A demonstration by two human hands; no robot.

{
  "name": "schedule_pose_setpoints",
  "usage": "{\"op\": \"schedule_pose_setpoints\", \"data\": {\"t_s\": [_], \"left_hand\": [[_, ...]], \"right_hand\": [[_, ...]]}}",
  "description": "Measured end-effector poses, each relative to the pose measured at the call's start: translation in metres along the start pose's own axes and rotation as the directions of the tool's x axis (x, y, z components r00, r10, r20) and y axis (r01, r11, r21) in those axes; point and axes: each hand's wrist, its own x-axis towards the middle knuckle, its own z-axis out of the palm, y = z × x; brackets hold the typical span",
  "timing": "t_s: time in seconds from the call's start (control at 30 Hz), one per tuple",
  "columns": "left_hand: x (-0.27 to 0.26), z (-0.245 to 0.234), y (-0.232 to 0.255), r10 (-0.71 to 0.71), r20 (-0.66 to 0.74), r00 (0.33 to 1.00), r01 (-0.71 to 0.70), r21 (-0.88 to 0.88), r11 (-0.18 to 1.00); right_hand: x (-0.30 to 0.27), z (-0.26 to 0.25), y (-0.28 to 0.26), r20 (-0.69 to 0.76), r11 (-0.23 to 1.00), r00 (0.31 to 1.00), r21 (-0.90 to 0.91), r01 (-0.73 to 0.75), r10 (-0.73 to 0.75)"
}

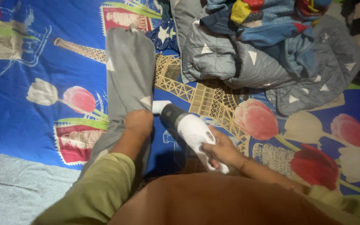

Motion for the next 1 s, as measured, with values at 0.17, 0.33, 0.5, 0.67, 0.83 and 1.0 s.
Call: {"op": "schedule_pose_setpoints", "data": {"t_s": [0.17, 0.33, 0.5, 0.67, 0.83, 1.0], "left_hand": [[-0.013, 0.016, 0.030, 0.044, -0.102, 0.994, -0.045, -0.009, 0.999], [-0.045, -0.029, 0.051, 0.089, 0.163, 0.983, -0.079, -0.067, 0.995], [-0.060, -0.034, 0.070, 0.260, 0.276, 0.925, -0.201, -0.225, 0.953], [-0.069, -0.013, 0.079, 0.159, -0.067, 0.985, -0.172, -0.368, 0.914], [-0.111, -0.046, 0.073, -0.179, 0.145, 0.973, 0.210, -0.242, 0.947], [-0.124, -0.037, 0.065, -0.047, 0.375, 0.926, 0.146, -0.240, 0.960]], "right_hand": [[-0.026, -0.016, 0.005, -0.097, 0.997, 0.995, -0.070, 0.029, -0.036], [-0.042, -0.034, 0.014, -0.222, 0.999, 0.975, 0.015, 0.028, -0.024], [-0.047, -0.059, 0.042, -0.319, 0.983, 0.941, 0.103, 0.150, -0.110], [-0.048, -0.067, 0.064, -0.221, 0.833, 0.805, -0.087, 0.547, -0.551], [-0.062, -0.042, 0.061, -0.147, 0.838, 0.836, -0.245, 0.487, -0.529], [-0.041, -0.035, 0.040, -0.102, 0.708, 0.758, -0.453, 0.542, -0.645]]}}
